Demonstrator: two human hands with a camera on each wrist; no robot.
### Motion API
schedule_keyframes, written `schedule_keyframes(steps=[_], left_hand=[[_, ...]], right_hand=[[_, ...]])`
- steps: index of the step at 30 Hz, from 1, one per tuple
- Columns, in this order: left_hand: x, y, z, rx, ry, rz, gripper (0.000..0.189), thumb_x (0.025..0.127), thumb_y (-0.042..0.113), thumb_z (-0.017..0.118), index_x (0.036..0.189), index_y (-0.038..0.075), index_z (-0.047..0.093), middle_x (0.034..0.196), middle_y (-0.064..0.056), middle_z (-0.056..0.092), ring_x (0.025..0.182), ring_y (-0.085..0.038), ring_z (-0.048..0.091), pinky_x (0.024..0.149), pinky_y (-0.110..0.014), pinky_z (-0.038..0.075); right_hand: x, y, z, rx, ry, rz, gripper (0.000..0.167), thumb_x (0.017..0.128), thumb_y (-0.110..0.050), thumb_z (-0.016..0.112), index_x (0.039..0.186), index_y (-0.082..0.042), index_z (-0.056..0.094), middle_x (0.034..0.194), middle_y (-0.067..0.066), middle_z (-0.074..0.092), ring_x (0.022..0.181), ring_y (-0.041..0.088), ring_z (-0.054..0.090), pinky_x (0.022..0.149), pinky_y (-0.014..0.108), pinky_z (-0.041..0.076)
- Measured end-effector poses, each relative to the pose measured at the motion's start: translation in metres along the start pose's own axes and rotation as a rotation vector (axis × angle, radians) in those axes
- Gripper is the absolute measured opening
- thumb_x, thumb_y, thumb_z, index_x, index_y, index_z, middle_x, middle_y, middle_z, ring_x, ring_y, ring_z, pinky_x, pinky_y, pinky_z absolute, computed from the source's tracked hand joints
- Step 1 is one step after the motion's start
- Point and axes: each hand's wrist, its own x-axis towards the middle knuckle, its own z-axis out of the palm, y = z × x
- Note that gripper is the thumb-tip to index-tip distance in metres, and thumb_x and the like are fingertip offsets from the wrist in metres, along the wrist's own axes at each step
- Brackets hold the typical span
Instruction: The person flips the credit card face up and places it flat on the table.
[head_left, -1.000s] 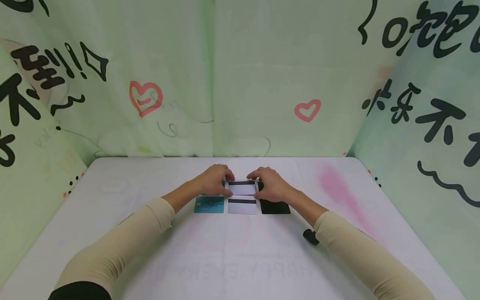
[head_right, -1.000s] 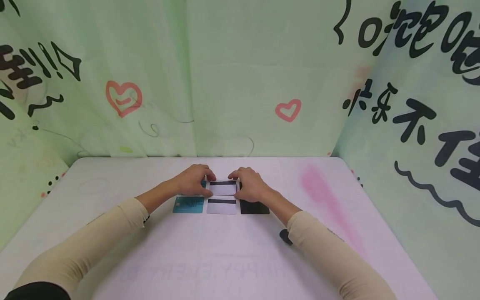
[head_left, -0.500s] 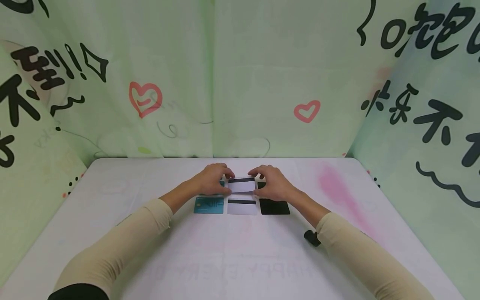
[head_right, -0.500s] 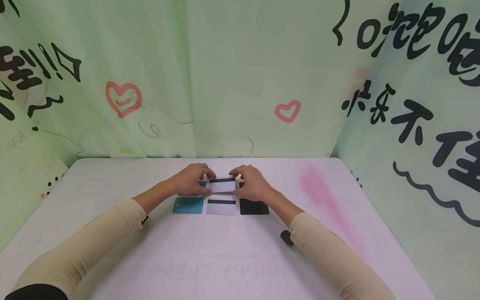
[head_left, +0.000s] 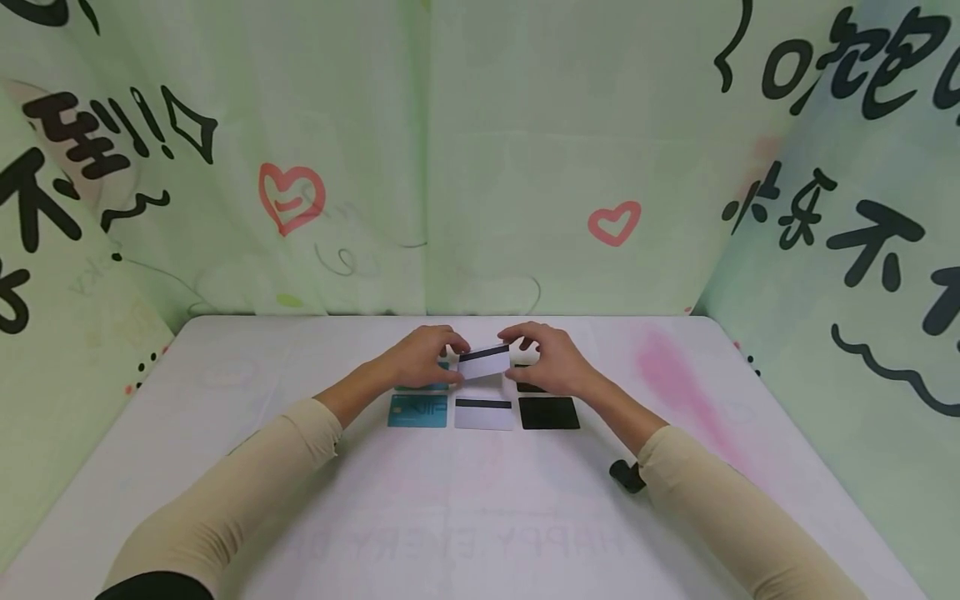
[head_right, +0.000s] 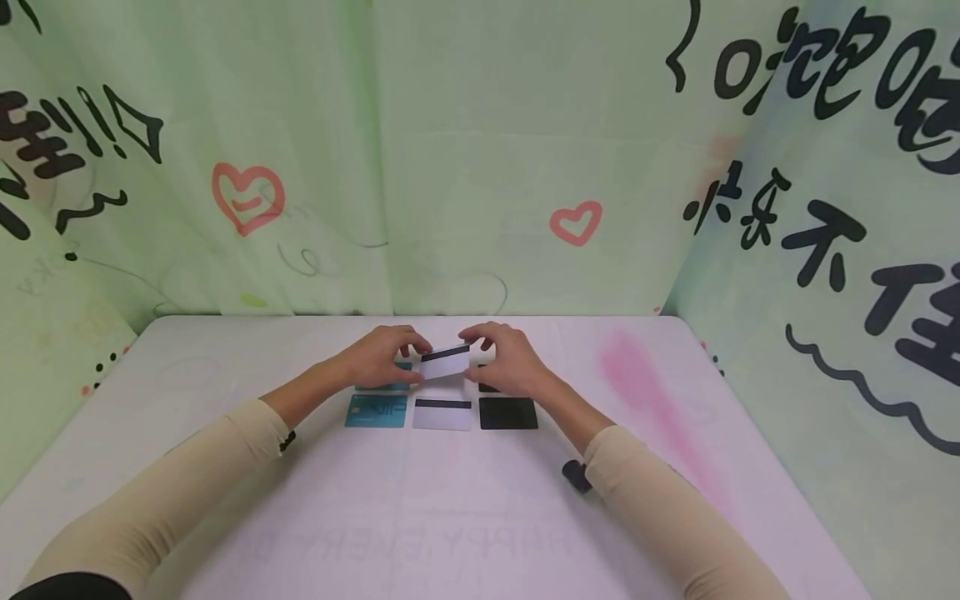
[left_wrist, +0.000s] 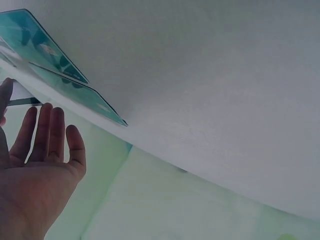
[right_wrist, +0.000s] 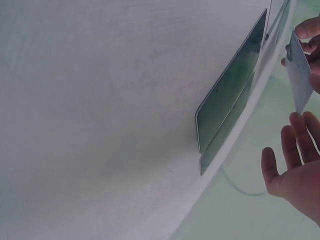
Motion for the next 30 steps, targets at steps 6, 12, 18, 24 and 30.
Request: schedule_keyframes(steps=[6, 12, 18, 24, 30], left_hand=[[0.0, 0.0, 0.001, -0.015, -0.004, 0.001, 0.047, 0.091, 0.028, 0.081, 0.134, 0.01, 0.069, 0.125, -0.005, 0.07, 0.111, -0.025, 0.065, 0.097, -0.037, 0.055], [-0.001, -0.001, 0.001, -0.018, 0.0, -0.012, 0.05, 0.092, 0.028, 0.08, 0.136, 0.008, 0.067, 0.13, -0.007, 0.069, 0.112, -0.025, 0.064, 0.098, -0.038, 0.055], [-0.002, -0.001, -0.002, -0.03, 0.02, -0.034, 0.051, 0.093, 0.028, 0.079, 0.138, 0.008, 0.066, 0.133, -0.009, 0.068, 0.115, -0.026, 0.063, 0.099, -0.04, 0.055], [-0.004, -0.002, -0.003, -0.03, 0.014, -0.041, 0.051, 0.094, 0.027, 0.079, 0.139, 0.007, 0.065, 0.132, -0.01, 0.069, 0.116, -0.027, 0.064, 0.099, -0.041, 0.055], [-0.006, -0.001, -0.003, -0.045, 0.007, -0.051, 0.051, 0.094, 0.027, 0.078, 0.139, 0.008, 0.065, 0.132, -0.01, 0.069, 0.115, -0.027, 0.064, 0.1, -0.041, 0.055]], right_hand=[[-0.002, -0.002, -0.003, 0.046, 0.018, 0.014, 0.054, 0.085, -0.014, 0.083, 0.136, -0.007, 0.067, 0.128, 0.007, 0.072, 0.11, 0.028, 0.064, 0.098, 0.05, 0.05], [-0.004, -0.004, -0.006, 0.061, 0.022, 0.026, 0.054, 0.085, -0.015, 0.082, 0.136, -0.008, 0.067, 0.128, 0.008, 0.072, 0.111, 0.028, 0.063, 0.099, 0.051, 0.05], [-0.003, -0.005, -0.008, 0.063, 0.027, 0.03, 0.054, 0.086, -0.015, 0.082, 0.137, -0.009, 0.066, 0.128, 0.008, 0.072, 0.112, 0.028, 0.063, 0.1, 0.05, 0.05], [-0.003, -0.004, -0.009, 0.065, 0.034, 0.036, 0.053, 0.086, -0.016, 0.082, 0.137, -0.011, 0.066, 0.129, 0.007, 0.071, 0.113, 0.027, 0.062, 0.1, 0.049, 0.05], [-0.004, -0.005, -0.011, 0.061, 0.041, 0.052, 0.053, 0.087, -0.017, 0.081, 0.137, -0.013, 0.066, 0.131, 0.006, 0.07, 0.115, 0.026, 0.061, 0.101, 0.048, 0.05]])
